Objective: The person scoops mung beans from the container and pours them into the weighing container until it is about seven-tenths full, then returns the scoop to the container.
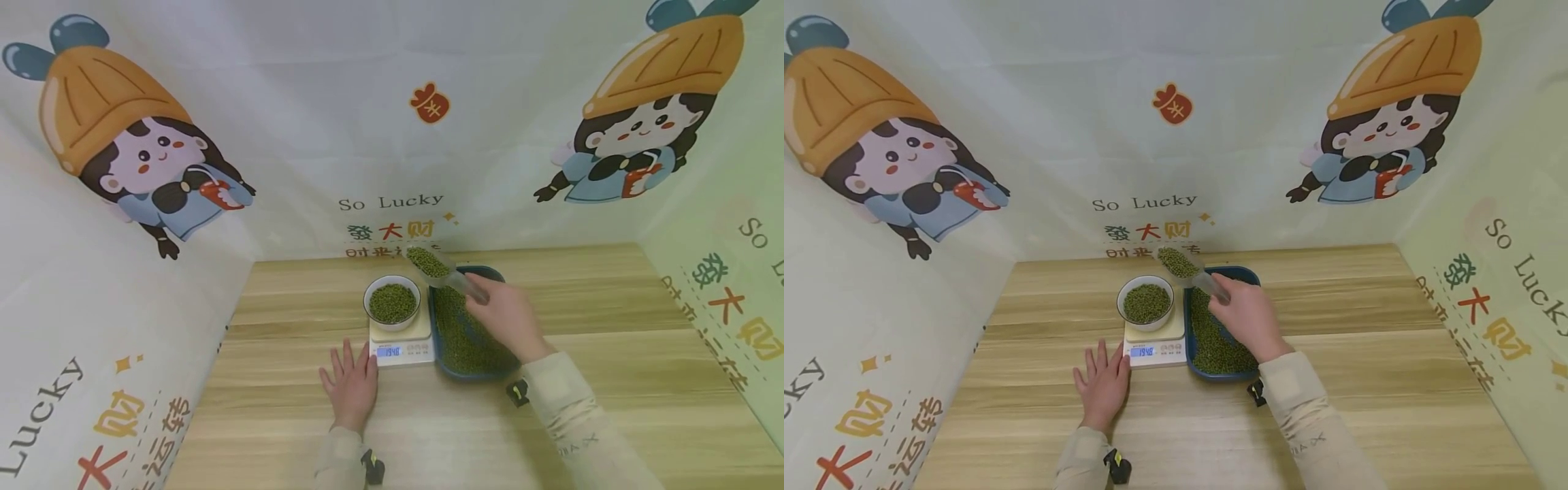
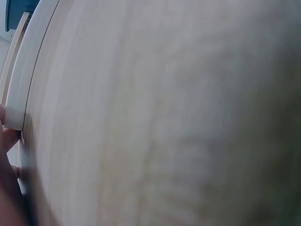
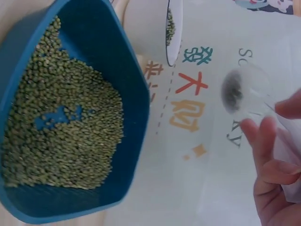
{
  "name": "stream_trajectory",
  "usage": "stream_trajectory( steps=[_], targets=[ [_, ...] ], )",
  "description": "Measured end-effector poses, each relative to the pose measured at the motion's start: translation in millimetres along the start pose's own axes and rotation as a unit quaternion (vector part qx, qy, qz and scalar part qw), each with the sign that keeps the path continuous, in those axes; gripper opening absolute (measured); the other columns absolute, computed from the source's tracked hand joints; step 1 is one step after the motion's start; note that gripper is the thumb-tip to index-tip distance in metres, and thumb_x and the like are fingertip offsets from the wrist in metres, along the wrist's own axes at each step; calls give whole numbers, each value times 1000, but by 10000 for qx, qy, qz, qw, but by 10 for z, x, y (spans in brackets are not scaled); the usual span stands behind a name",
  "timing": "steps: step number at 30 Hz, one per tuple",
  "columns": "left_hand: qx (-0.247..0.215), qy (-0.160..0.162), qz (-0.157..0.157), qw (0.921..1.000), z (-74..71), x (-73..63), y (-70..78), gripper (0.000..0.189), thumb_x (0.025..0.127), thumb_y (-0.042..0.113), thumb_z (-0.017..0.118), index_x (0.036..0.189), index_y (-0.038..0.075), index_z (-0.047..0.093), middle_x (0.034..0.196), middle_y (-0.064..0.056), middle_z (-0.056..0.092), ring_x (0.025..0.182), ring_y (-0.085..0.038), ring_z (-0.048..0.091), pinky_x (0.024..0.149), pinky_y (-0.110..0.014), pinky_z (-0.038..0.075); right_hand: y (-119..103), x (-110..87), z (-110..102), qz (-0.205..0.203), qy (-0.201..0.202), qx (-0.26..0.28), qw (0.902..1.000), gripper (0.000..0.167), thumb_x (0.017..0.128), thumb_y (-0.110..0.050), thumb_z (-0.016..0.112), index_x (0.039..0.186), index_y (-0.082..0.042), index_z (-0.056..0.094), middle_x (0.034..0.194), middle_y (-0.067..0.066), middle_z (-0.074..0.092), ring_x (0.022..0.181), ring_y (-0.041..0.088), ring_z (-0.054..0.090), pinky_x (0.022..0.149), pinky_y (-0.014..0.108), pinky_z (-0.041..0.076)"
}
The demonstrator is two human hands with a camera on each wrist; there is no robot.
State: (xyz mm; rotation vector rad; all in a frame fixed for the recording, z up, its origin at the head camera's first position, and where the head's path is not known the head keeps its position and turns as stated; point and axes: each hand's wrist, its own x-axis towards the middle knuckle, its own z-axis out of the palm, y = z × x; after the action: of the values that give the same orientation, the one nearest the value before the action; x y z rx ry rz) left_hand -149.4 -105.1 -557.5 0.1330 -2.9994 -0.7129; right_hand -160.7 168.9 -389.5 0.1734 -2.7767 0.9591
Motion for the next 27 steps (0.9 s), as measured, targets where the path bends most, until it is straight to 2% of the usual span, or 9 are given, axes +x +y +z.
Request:
stream_trajectory(
  steps=[8,13,21,27],
  targets=[
    [27,-68,-54,10000,23,6,-20,47,95,48,22,136,30,37,149,-4,10,134,-33,-3,98,-59,-12,-107,97,-54,-819,-502,-693,9930,43,80,-17,58,122,-7,55,53,-5,51,33,5,30,30,20,29],
    [3,-48,-57,10000,38,17,-33,48,95,48,21,136,31,36,149,-3,9,134,-33,-4,98,-58,-13,-182,160,-100,-1163,-750,-972,9856,42,79,-16,55,121,-5,56,52,-5,47,34,4,28,31,19,28],
    [13,-55,-54,10000,36,29,-38,49,94,49,18,137,31,35,149,-3,9,134,-32,-4,98,-59,-12,-284,194,-145,-1191,-1214,-1226,9778,44,79,-15,54,122,-6,55,56,-7,48,37,4,28,38,22,32],
    [39,-94,-64,9999,41,20,-35,49,95,49,18,137,31,35,149,-3,9,134,-32,-4,98,-59,-12,-302,187,-133,-1131,-1419,-1278,9751,44,79,-14,54,122,-5,54,49,-7,42,36,4,29,36,21,31]
  ],
)
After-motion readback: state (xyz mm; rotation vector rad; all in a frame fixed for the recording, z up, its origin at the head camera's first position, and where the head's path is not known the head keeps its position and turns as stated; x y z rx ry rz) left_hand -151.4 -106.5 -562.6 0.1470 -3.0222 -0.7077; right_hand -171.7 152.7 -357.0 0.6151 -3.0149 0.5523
